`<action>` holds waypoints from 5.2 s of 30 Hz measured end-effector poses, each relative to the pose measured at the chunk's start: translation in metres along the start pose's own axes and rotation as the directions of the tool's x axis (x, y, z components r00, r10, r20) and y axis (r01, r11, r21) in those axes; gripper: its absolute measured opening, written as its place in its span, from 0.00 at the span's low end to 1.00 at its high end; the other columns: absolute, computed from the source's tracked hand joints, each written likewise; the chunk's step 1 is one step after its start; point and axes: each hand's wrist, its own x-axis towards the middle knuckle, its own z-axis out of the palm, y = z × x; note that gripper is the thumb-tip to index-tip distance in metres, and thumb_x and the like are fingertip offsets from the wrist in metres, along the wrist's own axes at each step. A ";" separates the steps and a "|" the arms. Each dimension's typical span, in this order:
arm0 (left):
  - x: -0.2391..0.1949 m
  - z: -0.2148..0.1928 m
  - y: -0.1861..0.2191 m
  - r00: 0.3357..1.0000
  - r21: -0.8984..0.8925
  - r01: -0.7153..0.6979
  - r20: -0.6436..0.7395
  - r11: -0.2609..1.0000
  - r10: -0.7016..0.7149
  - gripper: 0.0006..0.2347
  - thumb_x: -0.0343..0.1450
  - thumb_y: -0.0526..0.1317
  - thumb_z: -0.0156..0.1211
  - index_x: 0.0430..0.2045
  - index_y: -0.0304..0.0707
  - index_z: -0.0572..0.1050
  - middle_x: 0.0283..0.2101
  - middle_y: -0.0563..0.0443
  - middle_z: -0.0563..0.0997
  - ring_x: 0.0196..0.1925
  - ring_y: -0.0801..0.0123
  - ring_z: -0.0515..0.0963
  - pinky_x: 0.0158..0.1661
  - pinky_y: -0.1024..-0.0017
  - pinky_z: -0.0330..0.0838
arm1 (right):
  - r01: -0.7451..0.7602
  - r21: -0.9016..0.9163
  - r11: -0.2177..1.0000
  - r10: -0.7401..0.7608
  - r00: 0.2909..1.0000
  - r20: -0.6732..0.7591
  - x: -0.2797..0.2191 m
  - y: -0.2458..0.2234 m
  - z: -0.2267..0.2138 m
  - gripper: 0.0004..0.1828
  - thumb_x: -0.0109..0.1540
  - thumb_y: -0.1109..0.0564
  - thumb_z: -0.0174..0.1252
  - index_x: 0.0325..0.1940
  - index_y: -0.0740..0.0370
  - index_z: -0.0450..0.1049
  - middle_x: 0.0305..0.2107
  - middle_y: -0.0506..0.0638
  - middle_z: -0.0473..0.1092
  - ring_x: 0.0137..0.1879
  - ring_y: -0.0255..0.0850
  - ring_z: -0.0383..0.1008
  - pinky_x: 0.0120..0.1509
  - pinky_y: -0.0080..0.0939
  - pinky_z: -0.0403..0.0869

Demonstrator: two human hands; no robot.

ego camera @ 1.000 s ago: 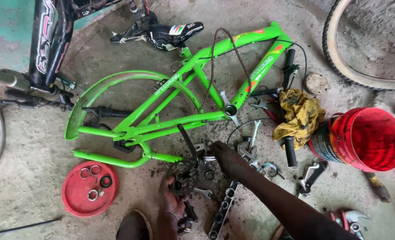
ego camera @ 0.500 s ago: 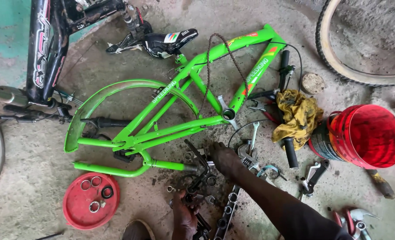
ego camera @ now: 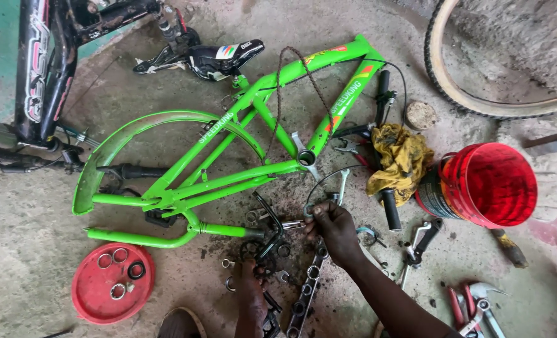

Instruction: The person cleans a bicycle crankset with a yellow cloth and then uses a wrench to tighten the crank arm bolts on a green bicycle frame. The person also handles a bicycle chain and other small parts scattered on the floor.

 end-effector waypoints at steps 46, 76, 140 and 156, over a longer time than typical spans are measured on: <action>-0.038 0.093 -0.011 0.976 0.434 -0.042 0.210 0.900 -0.056 0.16 0.80 0.36 0.42 0.42 0.24 0.81 0.23 0.43 0.74 0.20 0.66 0.66 0.24 0.67 0.61 | -0.223 -0.972 -0.078 -0.096 0.972 -0.215 -0.007 -0.099 -0.092 0.31 0.64 0.52 0.59 0.71 0.41 0.61 0.56 0.52 0.73 0.39 0.46 0.82 0.41 0.49 0.84; -0.340 0.323 0.307 0.375 -0.220 -0.781 0.583 0.584 0.721 0.14 0.77 0.40 0.46 0.41 0.30 0.80 0.38 0.36 0.85 0.44 0.61 0.80 0.43 0.67 0.71 | 0.811 -0.584 -0.048 -0.807 0.313 0.501 -0.135 -0.520 0.148 0.07 0.73 0.62 0.67 0.39 0.62 0.80 0.26 0.50 0.71 0.34 0.33 0.66 0.41 0.35 0.67; -0.251 0.253 0.328 0.342 -0.194 -0.812 0.606 0.550 0.718 0.05 0.70 0.28 0.64 0.23 0.32 0.78 0.18 0.47 0.75 0.17 0.73 0.77 0.17 0.80 0.72 | 0.578 -0.443 0.686 -0.596 0.795 0.115 -0.131 -0.324 0.240 0.12 0.68 0.60 0.52 0.36 0.69 0.77 0.22 0.55 0.74 0.29 0.37 0.69 0.38 0.45 0.75; -0.290 0.236 0.367 0.519 -0.320 -0.609 0.531 0.726 0.670 0.03 0.70 0.31 0.67 0.31 0.37 0.78 0.33 0.50 0.83 0.28 0.79 0.74 0.23 0.79 0.67 | 0.421 -0.355 0.835 -0.435 0.900 0.044 -0.131 -0.301 0.254 0.05 0.61 0.68 0.52 0.37 0.70 0.74 0.26 0.52 0.69 0.27 0.36 0.63 0.27 0.36 0.66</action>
